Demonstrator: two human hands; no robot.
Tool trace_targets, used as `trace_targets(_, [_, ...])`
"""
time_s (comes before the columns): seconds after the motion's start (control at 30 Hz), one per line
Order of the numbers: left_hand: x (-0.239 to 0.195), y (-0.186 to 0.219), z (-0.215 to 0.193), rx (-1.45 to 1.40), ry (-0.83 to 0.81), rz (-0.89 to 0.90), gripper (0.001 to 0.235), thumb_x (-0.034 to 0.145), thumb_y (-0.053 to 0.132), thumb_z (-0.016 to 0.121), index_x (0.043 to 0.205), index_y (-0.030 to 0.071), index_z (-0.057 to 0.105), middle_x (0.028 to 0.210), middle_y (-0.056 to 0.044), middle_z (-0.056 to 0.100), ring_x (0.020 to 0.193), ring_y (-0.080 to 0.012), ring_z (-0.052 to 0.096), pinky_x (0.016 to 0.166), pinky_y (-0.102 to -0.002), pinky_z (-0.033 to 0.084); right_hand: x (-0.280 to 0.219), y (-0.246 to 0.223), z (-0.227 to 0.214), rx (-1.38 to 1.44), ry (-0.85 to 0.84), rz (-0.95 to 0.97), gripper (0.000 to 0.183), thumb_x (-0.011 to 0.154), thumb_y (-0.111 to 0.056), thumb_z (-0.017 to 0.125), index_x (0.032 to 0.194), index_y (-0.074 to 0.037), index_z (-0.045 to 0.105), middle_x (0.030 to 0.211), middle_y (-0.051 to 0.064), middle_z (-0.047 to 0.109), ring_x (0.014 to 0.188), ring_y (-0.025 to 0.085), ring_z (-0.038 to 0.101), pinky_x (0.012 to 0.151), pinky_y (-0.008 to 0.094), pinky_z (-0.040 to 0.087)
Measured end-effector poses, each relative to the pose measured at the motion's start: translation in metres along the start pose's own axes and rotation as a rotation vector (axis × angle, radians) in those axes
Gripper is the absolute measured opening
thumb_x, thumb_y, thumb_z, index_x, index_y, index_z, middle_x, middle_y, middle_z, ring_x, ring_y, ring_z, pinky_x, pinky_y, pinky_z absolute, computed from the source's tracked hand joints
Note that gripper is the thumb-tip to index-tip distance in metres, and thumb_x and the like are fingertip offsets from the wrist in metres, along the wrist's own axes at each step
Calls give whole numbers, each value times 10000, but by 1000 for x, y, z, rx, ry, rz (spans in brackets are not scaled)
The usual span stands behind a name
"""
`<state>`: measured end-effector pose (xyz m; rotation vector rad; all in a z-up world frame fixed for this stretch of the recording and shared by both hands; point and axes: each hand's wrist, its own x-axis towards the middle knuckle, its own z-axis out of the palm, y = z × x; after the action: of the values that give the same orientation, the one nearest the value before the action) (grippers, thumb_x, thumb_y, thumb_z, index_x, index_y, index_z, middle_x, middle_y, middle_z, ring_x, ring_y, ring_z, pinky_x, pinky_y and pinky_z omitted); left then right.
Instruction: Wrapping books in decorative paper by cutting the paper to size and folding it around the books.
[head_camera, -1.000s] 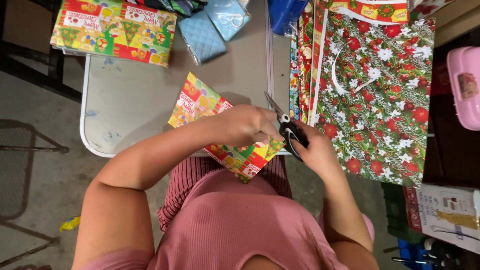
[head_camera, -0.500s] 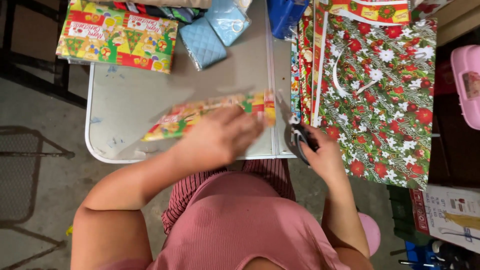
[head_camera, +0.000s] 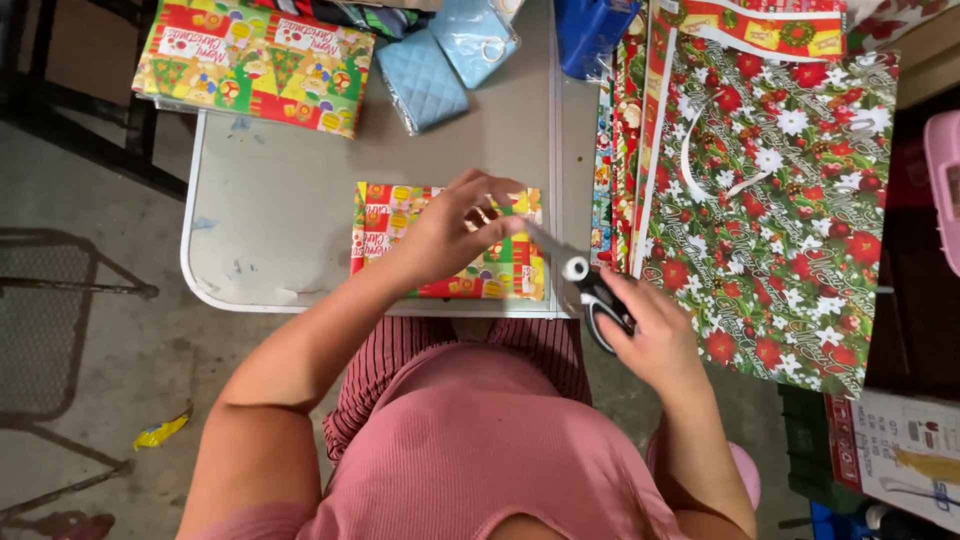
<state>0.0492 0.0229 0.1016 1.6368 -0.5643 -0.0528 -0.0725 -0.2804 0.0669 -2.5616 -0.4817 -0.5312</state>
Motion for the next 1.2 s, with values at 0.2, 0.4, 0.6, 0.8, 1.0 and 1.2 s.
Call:
trace_targets(0.2, [-9, -14, -5, 93, -42, 37, 45, 938, 75, 728, 979, 88, 745, 930, -79, 679, 824, -238, 704, 765, -325, 587, 5, -15, 2, 60, -26, -72, 568, 734, -161, 860, 1290, -184, 745, 996, 80, 727, 870, 306, 725, 731, 404, 600])
trace_targets(0.4, [-68, -81, -107, 774, 524, 498, 188, 1031, -11, 559, 1104, 12, 730, 1065, -186, 683, 1101, -385, 615, 1027, -430, 419, 16, -11, 9, 66, -17, -68, 493, 820, -167, 827, 1304, -145, 733, 1023, 108, 711, 897, 317, 714, 743, 402, 589])
trace_targets(0.6, [-225, -73, -173, 1700, 744, -95, 135, 1000, 174, 768, 921, 118, 674, 1002, -57, 590, 960, -278, 551, 821, -374, 439, 22, 4, 21, 100, -1, 46, 545, 777, -81, 847, 1309, -147, 751, 981, 126, 726, 881, 354, 714, 742, 449, 591])
trace_targets(0.8, [-247, -78, -152, 1468, 669, -157, 201, 994, 312, 819, 912, 150, 733, 1085, 23, 659, 1097, -236, 589, 948, -378, 417, 40, 30, 27, -57, 51, 79, 509, 811, -122, 881, 1303, -100, 753, 987, 150, 728, 906, 371, 720, 755, 462, 587])
trace_targets(1.0, [-208, -30, -124, 1564, 385, -308, 168, 896, 455, 708, 986, 347, 800, 1158, 76, 628, 1101, -259, 560, 933, -439, 437, 47, 60, 67, -379, 60, 281, 447, 848, -319, 823, 1270, -187, 755, 1028, 76, 710, 912, 346, 721, 745, 480, 597])
trace_targets(1.2, [-132, -75, -98, 1232, 390, -320, 361, 918, 242, 720, 1252, 105, 713, 1180, -71, 626, 1088, -322, 594, 842, -455, 502, 62, 38, 76, -483, 181, 89, 412, 765, -239, 863, 1150, -115, 783, 1094, 93, 652, 1099, 358, 595, 896, 472, 536])
